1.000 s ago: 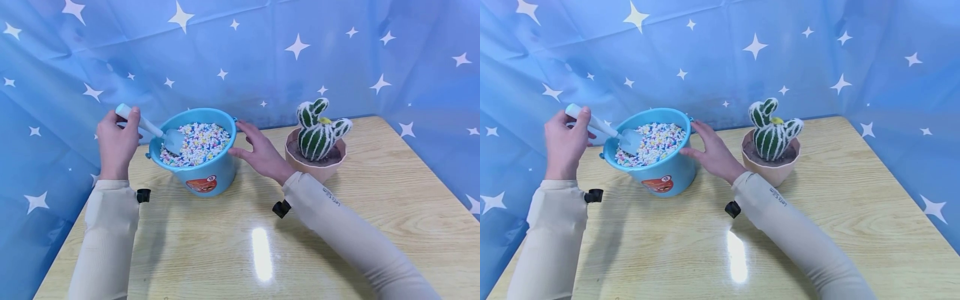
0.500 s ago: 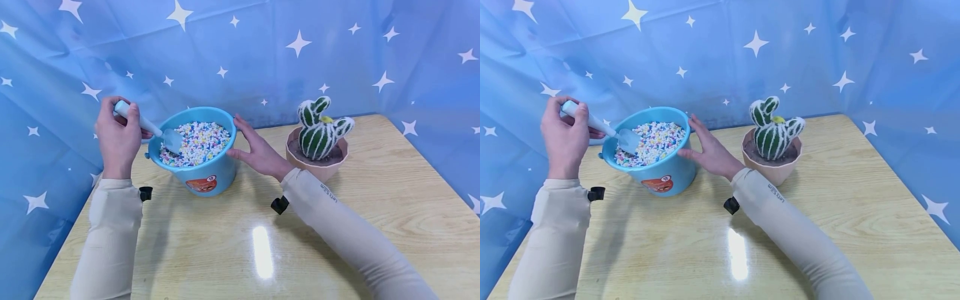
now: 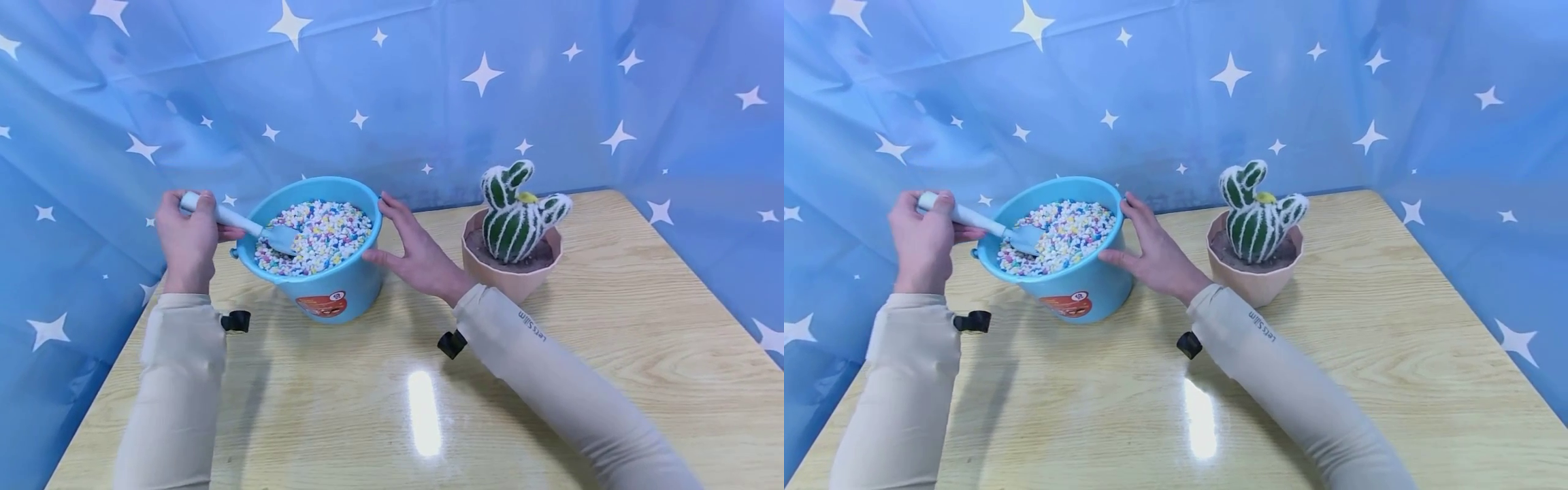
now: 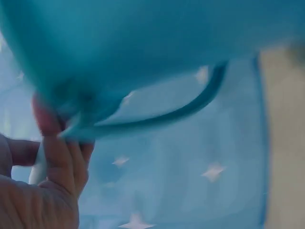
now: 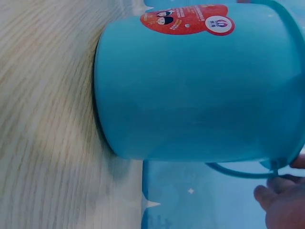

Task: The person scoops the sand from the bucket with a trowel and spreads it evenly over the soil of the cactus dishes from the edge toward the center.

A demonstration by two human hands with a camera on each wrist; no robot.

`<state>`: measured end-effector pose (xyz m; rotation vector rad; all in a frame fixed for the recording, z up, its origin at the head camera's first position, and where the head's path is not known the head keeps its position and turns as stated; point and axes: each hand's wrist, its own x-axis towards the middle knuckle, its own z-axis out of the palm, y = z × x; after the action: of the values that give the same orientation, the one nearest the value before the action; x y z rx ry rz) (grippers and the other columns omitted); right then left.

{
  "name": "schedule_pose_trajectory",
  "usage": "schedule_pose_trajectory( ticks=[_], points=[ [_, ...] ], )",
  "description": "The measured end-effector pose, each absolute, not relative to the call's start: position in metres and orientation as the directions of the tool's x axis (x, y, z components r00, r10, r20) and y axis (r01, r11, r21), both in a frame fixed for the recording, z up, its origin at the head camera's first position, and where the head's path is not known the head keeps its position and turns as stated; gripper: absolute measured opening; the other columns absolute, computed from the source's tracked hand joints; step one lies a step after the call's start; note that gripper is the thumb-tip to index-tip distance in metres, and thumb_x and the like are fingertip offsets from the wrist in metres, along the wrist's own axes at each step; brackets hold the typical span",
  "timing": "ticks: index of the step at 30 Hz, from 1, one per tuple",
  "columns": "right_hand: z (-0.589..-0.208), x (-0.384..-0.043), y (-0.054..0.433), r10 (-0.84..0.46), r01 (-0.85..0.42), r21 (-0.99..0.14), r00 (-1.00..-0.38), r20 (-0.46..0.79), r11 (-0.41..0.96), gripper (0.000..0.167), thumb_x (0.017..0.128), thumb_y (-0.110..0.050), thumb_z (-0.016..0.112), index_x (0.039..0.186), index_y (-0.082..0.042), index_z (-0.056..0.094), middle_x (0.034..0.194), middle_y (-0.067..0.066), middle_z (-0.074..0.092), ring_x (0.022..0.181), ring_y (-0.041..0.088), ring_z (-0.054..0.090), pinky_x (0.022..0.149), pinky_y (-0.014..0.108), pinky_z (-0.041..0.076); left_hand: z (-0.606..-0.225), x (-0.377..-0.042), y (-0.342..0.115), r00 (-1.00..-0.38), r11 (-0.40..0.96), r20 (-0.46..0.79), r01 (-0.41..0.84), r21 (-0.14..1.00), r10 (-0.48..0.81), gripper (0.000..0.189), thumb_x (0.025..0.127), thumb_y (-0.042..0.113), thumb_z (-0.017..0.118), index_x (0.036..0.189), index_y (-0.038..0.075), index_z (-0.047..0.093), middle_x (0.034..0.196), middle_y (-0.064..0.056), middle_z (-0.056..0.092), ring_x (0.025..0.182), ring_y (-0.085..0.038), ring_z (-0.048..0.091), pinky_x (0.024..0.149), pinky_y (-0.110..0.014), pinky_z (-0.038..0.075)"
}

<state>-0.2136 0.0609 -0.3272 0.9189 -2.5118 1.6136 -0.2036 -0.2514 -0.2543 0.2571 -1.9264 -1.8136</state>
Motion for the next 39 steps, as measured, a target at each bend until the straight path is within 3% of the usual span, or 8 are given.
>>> schedule_pose_trajectory(
  ticks=[3,9,12,19,33,36,39],
  points=[
    [-0.326,-0.212,0.060,-0.446,-0.476,-0.827,-0.836,0.319,0.300,0.082,0.090,-0.047,0.069,0.155,-0.020,0.027,0.162,-0.011,0.009,0.147,0.011,0.008,0.119,0.049,0.019,-0.262,-0.203,-0.252,-0.877,0.080,0.212,0.197,0.977,-0.432,0.018,0.103,0.024,0.051,0.110,0.009,0.044,0.098,-0.018,0.051,0.050,-0.015,0.065,0.055,-0.027,0.061],
    [-0.326,-0.213,0.060,-0.423,-0.480,-0.841,-0.835,0.351,0.249,0.079,0.090,-0.040,0.072,0.153,-0.016,0.032,0.160,-0.007,0.016,0.145,0.011,0.018,0.118,0.029,0.026,-0.274,-0.201,-0.256,-0.863,-0.020,0.354,0.387,0.922,-0.361,0.019,0.102,0.017,0.052,0.112,0.002,0.044,0.093,-0.022,0.053,0.049,-0.020,0.064,0.051,-0.031,0.061],
    [-0.326,-0.212,0.058,-0.408,-0.466,-0.850,-0.846,0.345,0.247,0.080,0.088,-0.041,0.073,0.154,-0.018,0.033,0.161,-0.010,0.016,0.145,0.011,0.020,0.116,0.024,0.027,-0.273,-0.198,-0.260,-0.883,-0.035,0.348,0.377,0.926,-0.314,0.021,0.102,0.019,0.053,0.112,0.003,0.043,0.092,-0.021,0.057,0.053,-0.021,0.066,0.055,-0.032,0.062],
    [-0.326,-0.208,0.060,-0.391,-0.406,-0.864,-0.877,0.279,0.296,0.089,0.087,-0.051,0.069,0.157,-0.025,0.021,0.157,-0.026,0.008,0.144,0.007,0.019,0.117,0.033,0.027,-0.261,-0.198,-0.265,-0.960,0.025,0.231,0.230,0.973,-0.158,0.020,0.105,0.024,0.043,0.114,0.007,0.036,0.110,-0.022,0.046,0.066,-0.019,0.067,0.071,-0.031,0.063],
    [-0.325,-0.209,0.061,-0.407,-0.436,-0.816,-0.871,0.276,0.380,0.090,0.087,-0.056,0.066,0.157,-0.026,0.019,0.157,-0.024,0.006,0.144,0.006,0.012,0.120,0.041,0.020,-0.259,-0.197,-0.241,-0.925,0.137,0.170,0.130,0.982,-0.341,0.026,0.105,0.030,0.045,0.118,0.011,0.034,0.109,-0.016,0.047,0.060,-0.015,0.068,0.066,-0.029,0.062],
    [-0.325,-0.210,0.060,-0.410,-0.437,-0.810,-0.871,0.272,0.391,0.091,0.086,-0.058,0.066,0.157,-0.027,0.019,0.157,-0.024,0.005,0.145,0.006,0.011,0.120,0.041,0.020,-0.261,-0.194,-0.241,-0.916,0.091,0.180,0.158,0.983,-0.358,0.024,0.104,0.028,0.045,0.117,0.011,0.035,0.106,-0.019,0.050,0.058,-0.016,0.068,0.063,-0.030,0.063],
    [-0.324,-0.210,0.059,-0.411,-0.443,-0.808,-0.868,0.278,0.389,0.091,0.086,-0.058,0.066,0.157,-0.026,0.019,0.158,-0.024,0.005,0.145,0.005,0.011,0.120,0.042,0.020,-0.258,-0.190,-0.239,-0.892,0.077,0.284,0.275,0.958,-0.351,0.022,0.104,0.024,0.048,0.116,0.010,0.037,0.102,-0.021,0.052,0.055,-0.018,0.067,0.059,-0.031,0.062]
  ],
)
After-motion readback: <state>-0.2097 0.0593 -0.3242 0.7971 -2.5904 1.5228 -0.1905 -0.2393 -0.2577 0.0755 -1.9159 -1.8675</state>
